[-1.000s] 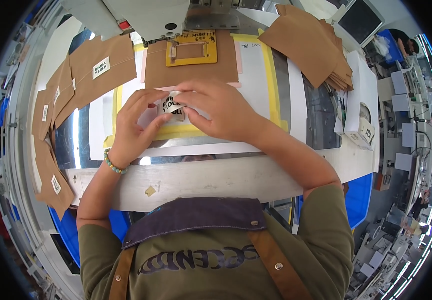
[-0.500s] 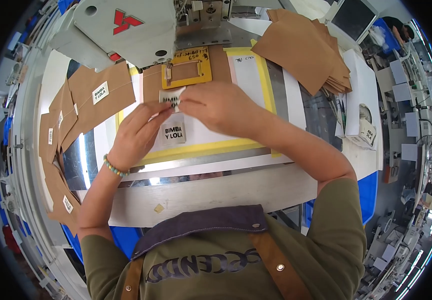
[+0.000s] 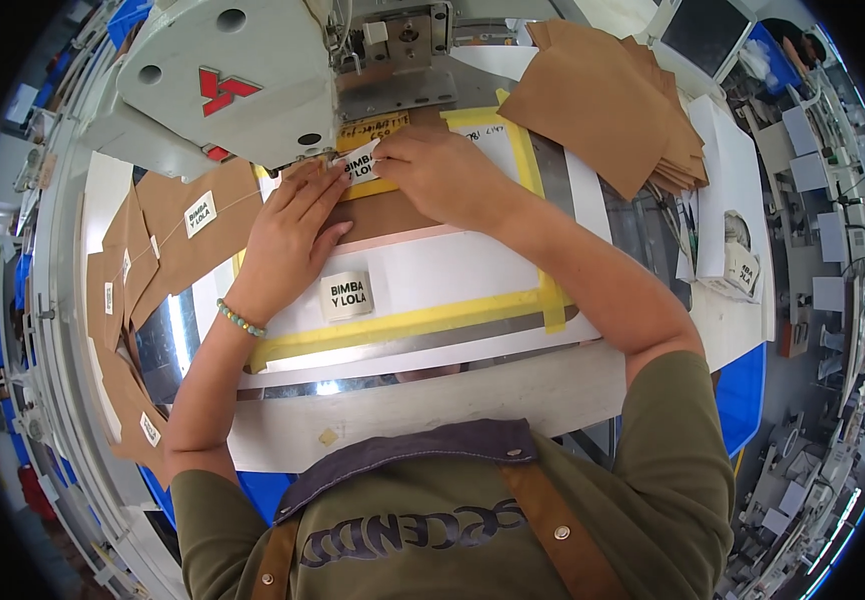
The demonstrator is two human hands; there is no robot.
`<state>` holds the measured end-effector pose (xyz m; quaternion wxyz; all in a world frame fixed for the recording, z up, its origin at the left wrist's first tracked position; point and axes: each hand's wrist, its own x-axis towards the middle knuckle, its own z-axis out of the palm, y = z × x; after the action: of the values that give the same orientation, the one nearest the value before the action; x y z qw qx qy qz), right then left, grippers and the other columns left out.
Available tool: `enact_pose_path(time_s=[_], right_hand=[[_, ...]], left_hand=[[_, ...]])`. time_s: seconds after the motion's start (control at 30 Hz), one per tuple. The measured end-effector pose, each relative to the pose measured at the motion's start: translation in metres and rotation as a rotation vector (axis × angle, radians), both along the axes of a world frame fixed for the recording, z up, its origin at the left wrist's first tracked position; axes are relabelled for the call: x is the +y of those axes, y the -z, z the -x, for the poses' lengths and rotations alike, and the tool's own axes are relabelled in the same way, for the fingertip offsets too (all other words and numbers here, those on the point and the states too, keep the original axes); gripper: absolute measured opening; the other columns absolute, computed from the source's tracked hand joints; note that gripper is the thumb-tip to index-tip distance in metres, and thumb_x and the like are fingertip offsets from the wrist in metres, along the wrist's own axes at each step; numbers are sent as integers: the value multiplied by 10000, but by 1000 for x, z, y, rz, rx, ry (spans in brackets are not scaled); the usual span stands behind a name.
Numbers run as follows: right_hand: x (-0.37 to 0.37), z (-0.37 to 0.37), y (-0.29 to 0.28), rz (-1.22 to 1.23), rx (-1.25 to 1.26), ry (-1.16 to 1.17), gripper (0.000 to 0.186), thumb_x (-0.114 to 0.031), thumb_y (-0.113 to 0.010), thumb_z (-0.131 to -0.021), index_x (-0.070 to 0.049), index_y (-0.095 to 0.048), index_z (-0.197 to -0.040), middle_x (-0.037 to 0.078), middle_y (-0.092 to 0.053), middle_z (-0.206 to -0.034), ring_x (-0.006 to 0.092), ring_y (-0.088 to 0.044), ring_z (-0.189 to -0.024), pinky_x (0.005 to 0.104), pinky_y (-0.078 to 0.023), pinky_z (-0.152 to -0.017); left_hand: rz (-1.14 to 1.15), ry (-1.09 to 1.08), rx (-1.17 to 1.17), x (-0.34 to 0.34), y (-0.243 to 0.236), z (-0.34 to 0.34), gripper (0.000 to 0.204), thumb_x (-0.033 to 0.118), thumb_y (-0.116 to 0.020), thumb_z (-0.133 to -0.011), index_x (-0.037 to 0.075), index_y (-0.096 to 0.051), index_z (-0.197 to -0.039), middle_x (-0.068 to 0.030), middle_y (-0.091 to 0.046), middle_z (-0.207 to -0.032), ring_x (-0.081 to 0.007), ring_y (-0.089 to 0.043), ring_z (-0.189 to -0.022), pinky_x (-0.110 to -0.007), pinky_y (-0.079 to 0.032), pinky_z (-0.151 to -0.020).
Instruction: Positioning and sewing brand labels onto leather pattern pieces using a programmable sewing machine.
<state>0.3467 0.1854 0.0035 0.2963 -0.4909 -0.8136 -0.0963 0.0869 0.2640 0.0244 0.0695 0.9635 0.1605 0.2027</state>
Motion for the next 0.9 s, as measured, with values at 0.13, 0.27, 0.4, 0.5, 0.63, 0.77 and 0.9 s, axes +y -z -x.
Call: enact_pose_path(time_s=[0.13, 0.27, 0.4, 0.5, 0.63, 0.77, 0.9], right_hand=[[-4, 4, -11, 65, -24, -34, 192, -86, -731, -865, -40, -793, -1040, 67, -765, -1117, 273, -710, -1088, 409, -598, -954], [-6, 1, -16, 63, -3, 2, 180, -110, -725, -914, -55, -810, -1064, 62, -776, -1215, 264, -672, -1220, 407, -571, -1037], [-10, -6, -23, 192, 27, 2, 182, -128, -697, -973, -77, -818, -1098, 63, -763, -1318, 263, -632, -1322, 408, -548, -1088], [-10, -10, -25, 198, -4, -5, 194, -148, -699, -971, -77, -814, -1110, 63, -753, -1337, 272, -636, -1312, 411, -544, -1094], [-11, -12, -28, 272, 11, -23, 206, -148, -702, -967, -76, -809, -1129, 60, -742, -1366, 273, -634, -1313, 407, -546, -1094], [-8, -12, -23, 169, 57, -38, 216, -135, -707, -954, -65, -803, -1135, 64, -761, -1305, 273, -641, -1301, 402, -552, -1080], [-10, -15, -32, 201, -179, -39, 247, -118, -714, -925, -26, -795, -1139, 78, -752, -1312, 276, -645, -1309, 405, -552, -1085]], left_hand=[[21, -29, 71, 3, 2, 2, 589, 199, -775, -948, 31, -619, -1491, -99, -577, -1594, -368, -489, -1478, -472, -442, -1224], [16, -28, 73, 2, 1, 2, 603, 225, -762, -968, 49, -599, -1521, -99, -541, -1632, -372, -481, -1489, -478, -424, -1237], [3, -9, 112, 5, 1, 7, 600, 253, -738, -996, 71, -578, -1544, -90, -516, -1660, -375, -458, -1514, -487, -410, -1246], [32, -11, 119, 5, -1, 7, 576, 257, -732, -1003, 70, -584, -1527, -86, -507, -1669, -377, -449, -1521, -491, -406, -1249], [90, -2, 120, 9, -2, 5, 540, 253, -734, -1002, 59, -596, -1487, -88, -497, -1674, -379, -442, -1528, -490, -390, -1259], [88, -4, 106, 9, 2, 8, 536, 241, -731, -1002, 47, -592, -1483, -92, -500, -1668, -375, -426, -1541, -485, -384, -1260], [66, 10, 49, 8, 3, 8, 508, 252, -719, -1007, 15, -610, -1443, -132, -564, -1579, -382, -467, -1497, -491, -400, -1238]])
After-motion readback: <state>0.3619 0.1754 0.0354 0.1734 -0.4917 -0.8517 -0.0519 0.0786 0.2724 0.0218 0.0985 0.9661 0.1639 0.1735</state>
